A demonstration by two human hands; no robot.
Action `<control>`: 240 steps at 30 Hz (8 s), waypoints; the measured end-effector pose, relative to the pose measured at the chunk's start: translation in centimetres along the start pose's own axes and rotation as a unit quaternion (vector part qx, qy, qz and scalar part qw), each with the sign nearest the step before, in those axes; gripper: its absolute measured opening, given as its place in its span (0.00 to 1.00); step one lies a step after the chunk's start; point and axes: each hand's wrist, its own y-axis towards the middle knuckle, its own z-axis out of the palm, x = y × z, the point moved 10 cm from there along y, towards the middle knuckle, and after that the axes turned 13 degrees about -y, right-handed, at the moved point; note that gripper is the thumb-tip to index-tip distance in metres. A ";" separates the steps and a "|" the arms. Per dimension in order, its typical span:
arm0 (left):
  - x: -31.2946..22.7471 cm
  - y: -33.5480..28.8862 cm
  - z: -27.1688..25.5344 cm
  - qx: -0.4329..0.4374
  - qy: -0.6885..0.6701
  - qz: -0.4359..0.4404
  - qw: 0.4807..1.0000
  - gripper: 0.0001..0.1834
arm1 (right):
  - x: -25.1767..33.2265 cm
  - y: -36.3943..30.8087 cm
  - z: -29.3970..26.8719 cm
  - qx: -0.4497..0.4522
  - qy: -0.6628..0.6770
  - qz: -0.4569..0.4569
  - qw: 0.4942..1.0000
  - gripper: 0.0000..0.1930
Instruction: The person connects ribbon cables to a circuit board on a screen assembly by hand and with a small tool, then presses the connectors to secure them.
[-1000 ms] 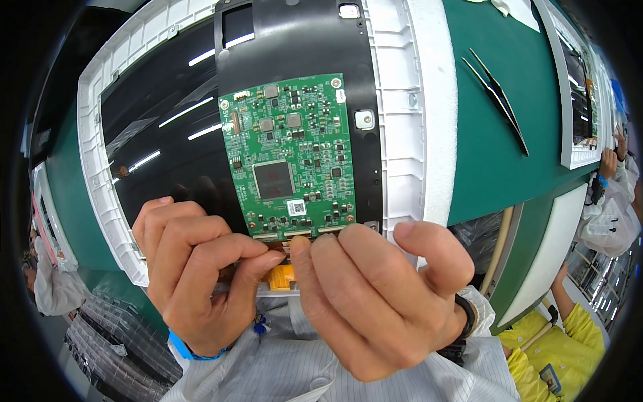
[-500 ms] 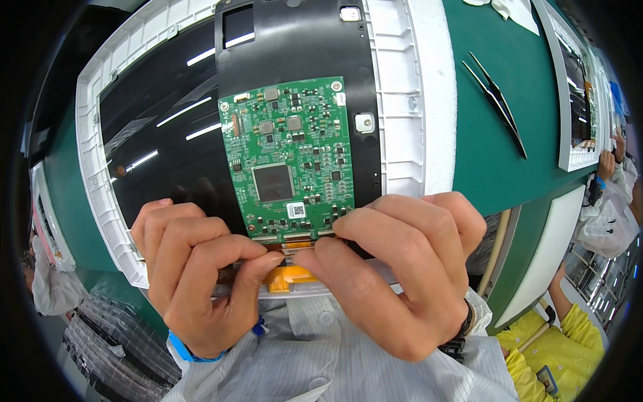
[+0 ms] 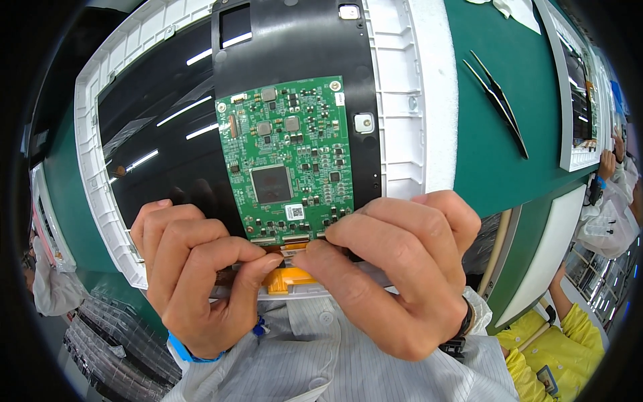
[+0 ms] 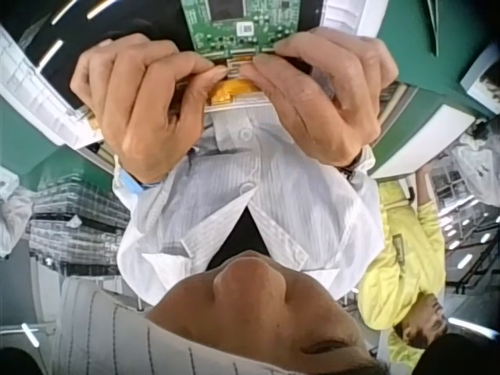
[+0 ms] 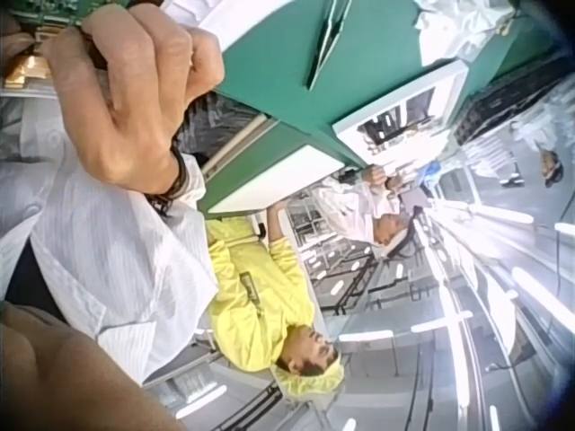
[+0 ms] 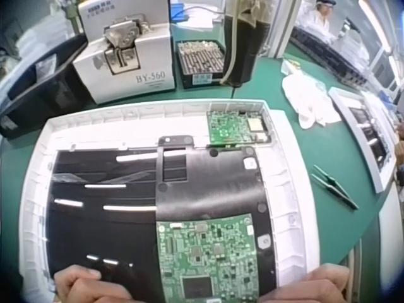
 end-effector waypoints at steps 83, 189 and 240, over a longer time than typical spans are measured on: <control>-0.2 0.0 0.2 -0.018 -0.021 0.004 1.000 0.13 | -1.3 0.0 0.7 -0.003 0.091 0.116 0.989 0.17; 0.6 -0.4 -0.7 0.009 0.017 0.007 1.000 0.14 | 2.6 1.0 1.2 -0.041 0.005 -0.059 0.997 0.23; 1.2 -0.5 -0.8 0.007 0.026 -0.008 1.000 0.18 | 4.3 0.2 0.9 -0.100 -0.064 -0.088 0.989 0.16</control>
